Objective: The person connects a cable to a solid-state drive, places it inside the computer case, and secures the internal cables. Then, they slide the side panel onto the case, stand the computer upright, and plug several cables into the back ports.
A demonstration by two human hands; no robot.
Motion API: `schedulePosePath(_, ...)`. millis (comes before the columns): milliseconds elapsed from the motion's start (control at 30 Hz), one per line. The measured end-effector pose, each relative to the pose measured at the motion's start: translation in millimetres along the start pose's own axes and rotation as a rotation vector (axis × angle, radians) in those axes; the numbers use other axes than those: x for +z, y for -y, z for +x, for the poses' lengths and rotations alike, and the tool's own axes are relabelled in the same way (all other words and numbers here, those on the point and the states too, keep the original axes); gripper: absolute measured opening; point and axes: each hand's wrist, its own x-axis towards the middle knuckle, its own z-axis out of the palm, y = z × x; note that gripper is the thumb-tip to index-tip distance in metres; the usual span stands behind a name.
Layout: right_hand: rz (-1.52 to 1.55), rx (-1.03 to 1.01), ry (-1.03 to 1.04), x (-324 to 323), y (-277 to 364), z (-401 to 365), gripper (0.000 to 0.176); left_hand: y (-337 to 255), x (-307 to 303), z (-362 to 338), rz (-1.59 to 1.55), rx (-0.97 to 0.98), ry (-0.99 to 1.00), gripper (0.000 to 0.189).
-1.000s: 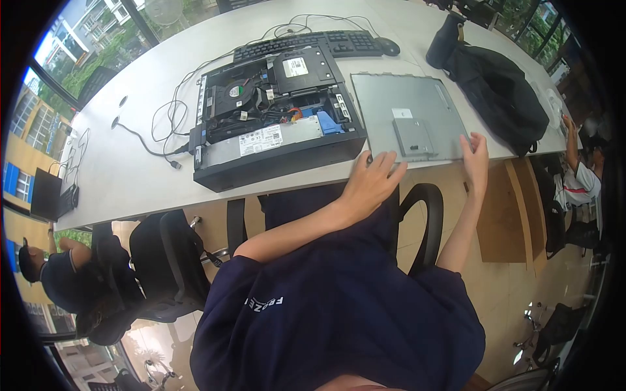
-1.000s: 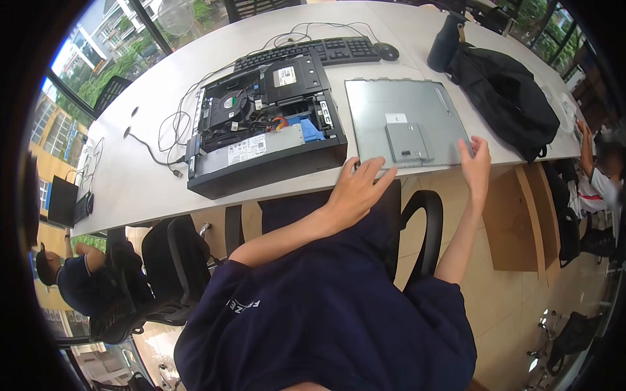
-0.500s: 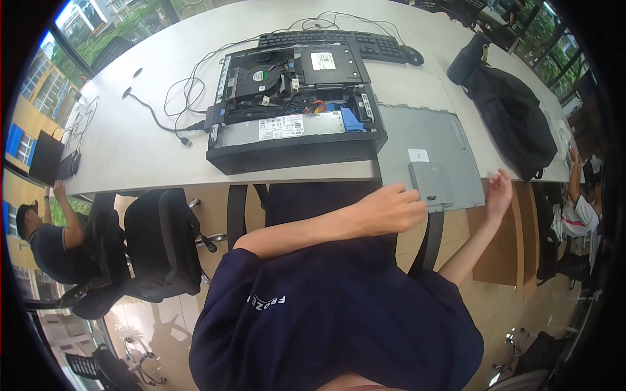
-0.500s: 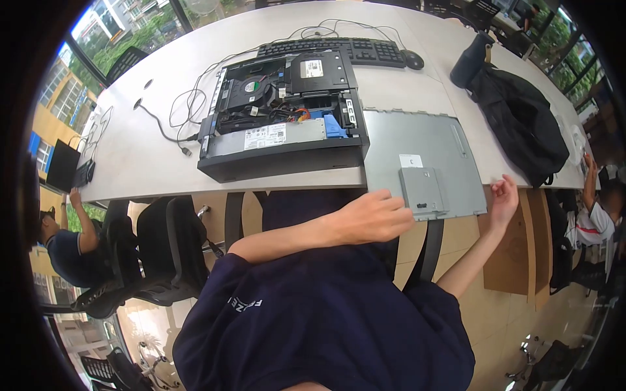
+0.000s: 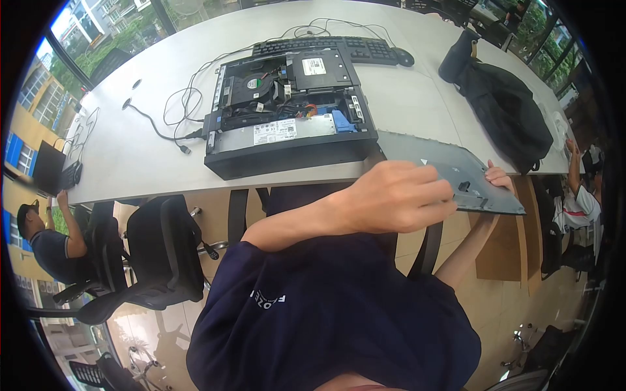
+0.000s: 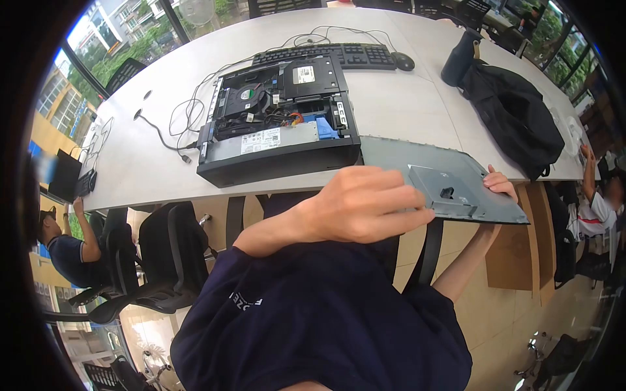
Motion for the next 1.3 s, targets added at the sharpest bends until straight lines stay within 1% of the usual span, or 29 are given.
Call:
schedulePosePath(33, -0.003, -0.001, -0.002, 2, 3, 1, 0.028, 2, -2, 1, -0.015, -0.022, -0.031, 0.020)
schedulePosePath(67, 0.003, -0.057, -0.075, 8, 8, 3, 0.027, 4, -4, 1, -0.083, -0.075, -0.054, 0.031)
schedulePosePath(100, 0.011, -0.112, -0.145, 18, 15, 9, 0.026, 4, -4, -2, -0.082, -0.076, -0.054, 0.031)
schedulePosePath(133, -0.128, -0.099, -0.239, 29, 26, 12, 0.028, 3, 0, -9, -0.217, -0.225, -0.147, 0.045)
schedulePosePath(167, -0.126, -0.098, -0.238, 28, 33, 11, 0.028, 5, 6, -19, -0.351, -0.373, -0.241, 0.059)
schedulePosePath(200, -0.176, -0.108, -0.280, 25, 38, 9, 0.027, 16, 17, -30, -0.351, -0.275, -0.339, 0.082)
schedulePosePath(233, -0.229, -0.116, -0.323, 22, 45, 8, 0.026, 17, 25, -44, -0.352, -0.275, -0.340, 0.082)
schedulePosePath(300, -0.240, -0.153, -0.322, 35, 72, 23, 0.026, 11, 26, -56, -0.340, -0.561, -0.169, 0.086)
schedulePosePath(333, -0.265, -0.170, -0.346, 37, 85, 26, 0.026, 9, 31, -60, -0.387, -0.627, -0.103, 0.088)
schedulePosePath(400, -0.277, -0.182, -0.354, 44, 106, 36, 0.027, 4, 37, -62, -0.359, -0.614, -0.122, 0.091)
schedulePosePath(467, -0.351, -0.124, -0.570, 53, 122, 45, 0.030, 3, 34, -58, -0.310, -0.550, -0.151, 0.098)
schedulePosePath(500, -0.343, -0.120, -0.566, 53, 125, 50, 0.030, 4, 29, -55, -0.303, -0.556, -0.153, 0.098)
schedulePosePath(567, -0.069, -0.003, -0.729, 48, 127, 58, 0.032, 7, 17, -50, -0.293, -0.510, -0.167, 0.093)
schedulePosePath(600, -0.056, -0.013, -0.842, 41, 124, 59, 0.037, 6, 5, -46, -0.270, -0.540, -0.153, 0.088)
schedulePosePath(633, -0.043, -0.012, -0.837, 35, 119, 60, 0.037, 9, -4, -43, -0.315, -0.585, -0.161, 0.079)
schedulePosePath(700, -0.144, -0.083, -0.899, 41, 117, 72, 0.047, 18, -17, -49, -0.209, -0.542, -0.242, 0.081)
schedulePosePath(733, -0.067, -0.126, -0.821, 57, 115, 80, 0.051, 19, -25, -50, -0.191, -0.523, -0.285, 0.079)
schedulePosePath(767, -0.061, -0.126, -0.822, 48, 110, 89, 0.051, 18, -38, -49, -0.196, -0.535, -0.282, 0.078)
schedulePosePath(833, -0.185, -0.050, -0.472, 22, 100, 102, 0.044, 16, -65, -47, -0.130, -0.554, -0.225, 0.075)
schedulePosePath(900, 0.000, -0.026, -0.689, 109, 112, 161, 0.039, 17, -89, -46, 0.000, -0.542, -0.264, 0.064)
schedulePosePath(967, -1.051, -0.415, -0.281, 82, 70, 172, 0.040, 22, -110, -50, 0.037, -0.643, -0.364, 0.052)
schedulePosePath(1000, -0.515, -0.101, -0.403, 116, 77, 190, 0.041, 22, -123, -49, 0.108, -0.734, -0.378, 0.051)
schedulePosePath(1033, 0.032, 0.207, -0.490, 166, 89, 209, 0.043, 25, -131, -43, -0.035, -0.719, -0.535, 0.050)
schedulePosePath(1067, 0.088, 0.154, -0.407, 194, 87, 222, 0.044, 25, -143, -44, -0.040, -0.778, -0.556, 0.050)
schedulePosePath(1100, 0.145, 0.103, -0.325, 216, 82, 233, 0.045, 34, -150, -46, -0.098, -0.698, -0.639, 0.049)
schedulePosePath(1167, 0.180, 0.064, -0.232, 251, 69, 247, 0.049, 46, -174, -58, -0.002, -0.745, -0.591, 0.051)
schedulePosePath(1200, 0.196, 0.116, -0.214, 266, 67, 250, 0.050, 52, -183, -64, -0.002, -0.744, -0.583, 0.051)
schedulePosePath(1267, 0.252, 0.186, -0.183, 286, 51, 257, 0.055, 65, -195, -78, 0.051, -0.833, -0.586, 0.055)
schedulePosePath(1300, 0.203, 0.194, -0.187, 295, 42, 260, 0.051, 72, -199, -85, 0.046, -0.832, -0.579, 0.055)
